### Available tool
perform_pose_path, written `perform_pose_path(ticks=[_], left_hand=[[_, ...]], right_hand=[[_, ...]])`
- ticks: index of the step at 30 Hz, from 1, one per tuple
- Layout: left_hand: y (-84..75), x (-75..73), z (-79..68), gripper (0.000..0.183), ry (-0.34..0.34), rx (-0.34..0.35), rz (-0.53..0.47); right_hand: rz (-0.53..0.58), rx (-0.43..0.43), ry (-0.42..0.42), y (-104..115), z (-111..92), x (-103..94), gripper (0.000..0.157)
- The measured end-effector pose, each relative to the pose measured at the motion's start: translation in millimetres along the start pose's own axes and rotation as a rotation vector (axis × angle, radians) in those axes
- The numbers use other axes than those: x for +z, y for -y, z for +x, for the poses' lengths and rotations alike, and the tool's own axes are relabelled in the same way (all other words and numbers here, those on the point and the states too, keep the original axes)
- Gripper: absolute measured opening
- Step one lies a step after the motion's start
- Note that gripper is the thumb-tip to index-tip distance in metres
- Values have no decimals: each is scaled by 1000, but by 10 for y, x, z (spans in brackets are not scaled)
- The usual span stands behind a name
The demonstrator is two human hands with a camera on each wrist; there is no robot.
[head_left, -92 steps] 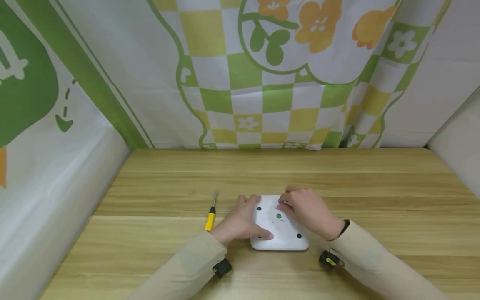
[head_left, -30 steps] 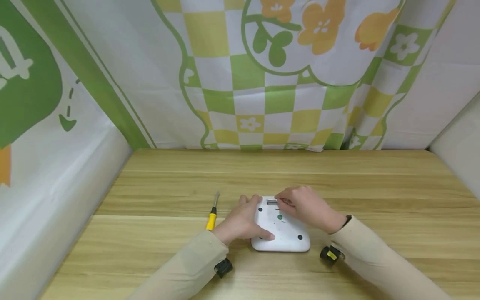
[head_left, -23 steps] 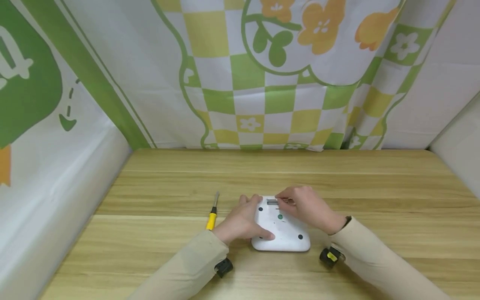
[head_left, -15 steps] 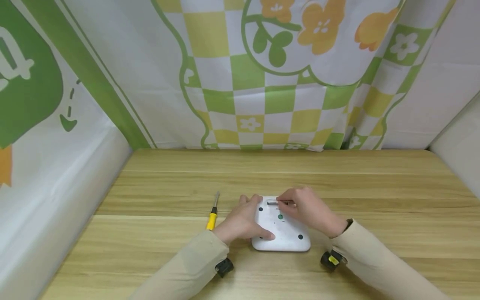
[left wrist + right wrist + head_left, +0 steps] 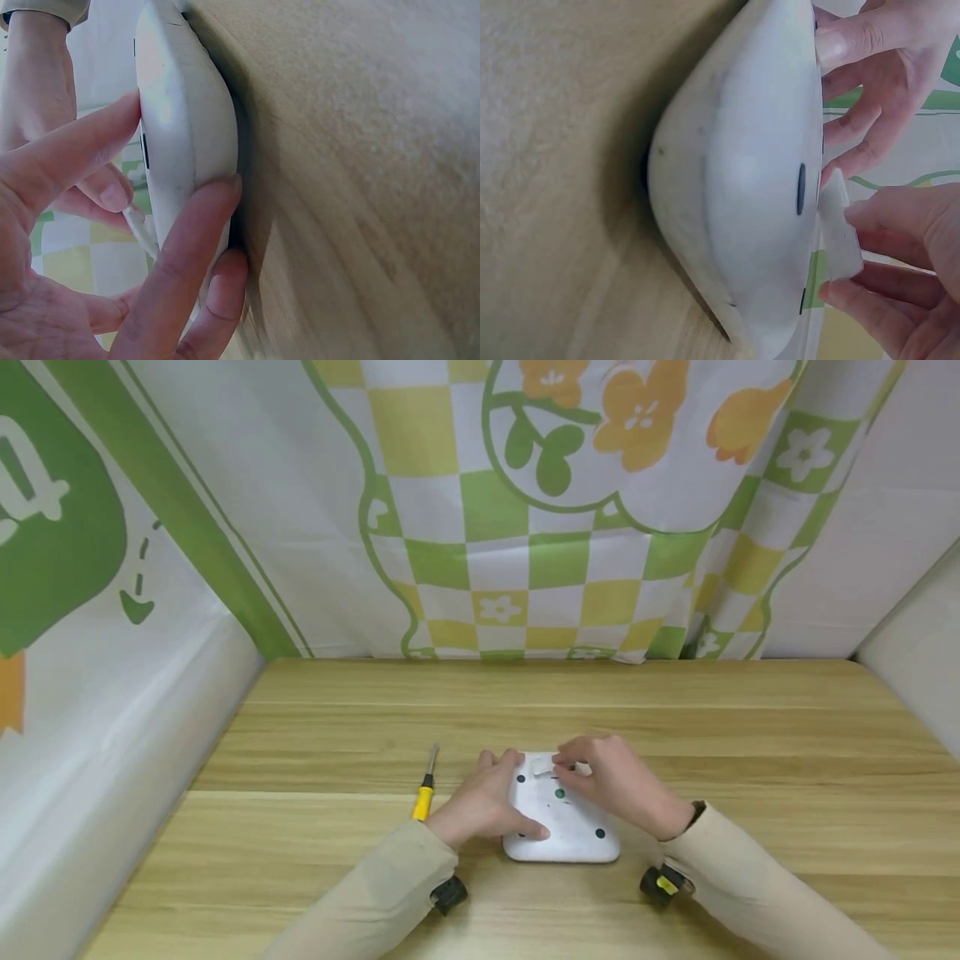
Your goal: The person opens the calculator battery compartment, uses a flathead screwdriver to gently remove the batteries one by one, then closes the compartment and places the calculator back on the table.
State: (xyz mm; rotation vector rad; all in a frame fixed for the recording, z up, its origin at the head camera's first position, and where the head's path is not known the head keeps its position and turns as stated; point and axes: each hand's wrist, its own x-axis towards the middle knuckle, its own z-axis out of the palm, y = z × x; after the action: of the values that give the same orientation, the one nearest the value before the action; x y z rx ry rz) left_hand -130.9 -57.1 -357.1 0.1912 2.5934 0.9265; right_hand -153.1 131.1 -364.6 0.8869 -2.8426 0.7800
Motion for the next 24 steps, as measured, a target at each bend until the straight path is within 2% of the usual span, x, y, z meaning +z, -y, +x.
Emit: perform_pose_path(ticks=[7,24], left_hand=[[-1,1,-7,96,0,0,-9],[11,4,-6,96,0,10,-6]], right_hand=[[-9,18,9,-8,-11,24,15],[-1,-20,-13,-55,-41,16,14]])
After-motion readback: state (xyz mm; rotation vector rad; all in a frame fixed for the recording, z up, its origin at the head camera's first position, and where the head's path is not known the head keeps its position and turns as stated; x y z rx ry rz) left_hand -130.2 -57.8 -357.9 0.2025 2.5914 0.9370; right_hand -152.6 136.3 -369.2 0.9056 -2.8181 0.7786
